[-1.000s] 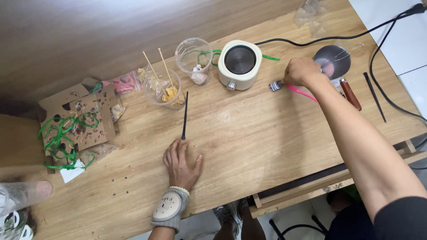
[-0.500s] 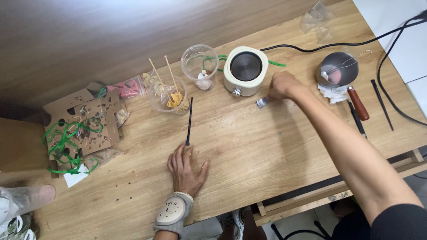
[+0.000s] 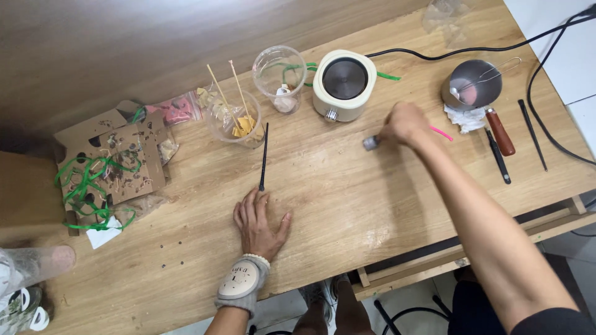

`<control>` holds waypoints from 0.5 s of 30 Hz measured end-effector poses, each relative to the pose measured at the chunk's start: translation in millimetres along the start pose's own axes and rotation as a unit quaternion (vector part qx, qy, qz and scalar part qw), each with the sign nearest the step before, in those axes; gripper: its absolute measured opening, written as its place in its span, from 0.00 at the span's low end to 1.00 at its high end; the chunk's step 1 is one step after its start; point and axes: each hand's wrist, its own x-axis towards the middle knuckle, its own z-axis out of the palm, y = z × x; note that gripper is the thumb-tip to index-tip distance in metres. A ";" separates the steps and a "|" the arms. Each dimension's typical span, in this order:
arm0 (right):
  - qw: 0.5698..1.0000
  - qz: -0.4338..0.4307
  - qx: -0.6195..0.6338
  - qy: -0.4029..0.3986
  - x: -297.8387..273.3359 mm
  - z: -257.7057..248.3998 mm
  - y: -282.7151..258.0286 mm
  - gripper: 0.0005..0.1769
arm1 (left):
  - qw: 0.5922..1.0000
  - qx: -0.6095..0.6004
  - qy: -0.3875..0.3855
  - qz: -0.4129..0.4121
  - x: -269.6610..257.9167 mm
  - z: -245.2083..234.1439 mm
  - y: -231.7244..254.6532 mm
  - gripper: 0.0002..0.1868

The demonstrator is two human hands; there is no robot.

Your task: Preparing, arranging, and packaging small triangular wax melts into decorative boxes.

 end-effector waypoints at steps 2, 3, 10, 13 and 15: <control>1.000 0.000 0.002 0.015 -10.1 2.8 -19.0 0.19 | 1.000 0.002 -0.001 0.003 -2.0 3.4 -3.1 0.39; 1.000 0.002 0.007 0.027 -15.1 5.6 -29.4 0.18 | 1.000 0.008 -0.006 0.005 -2.4 3.7 -6.2 0.39; 0.998 0.024 0.013 0.049 -11.9 16.2 -29.6 0.15 | 1.000 -0.004 0.010 0.011 -1.9 -0.4 -0.1 0.37; 0.997 0.023 0.033 0.068 -9.3 15.4 -27.0 0.15 | 1.000 0.000 0.007 0.015 -2.5 3.3 -3.1 0.38; 0.991 0.054 0.076 0.099 -6.5 10.6 -9.7 0.13 | 1.000 -0.004 0.012 0.011 0.0 1.0 -1.0 0.37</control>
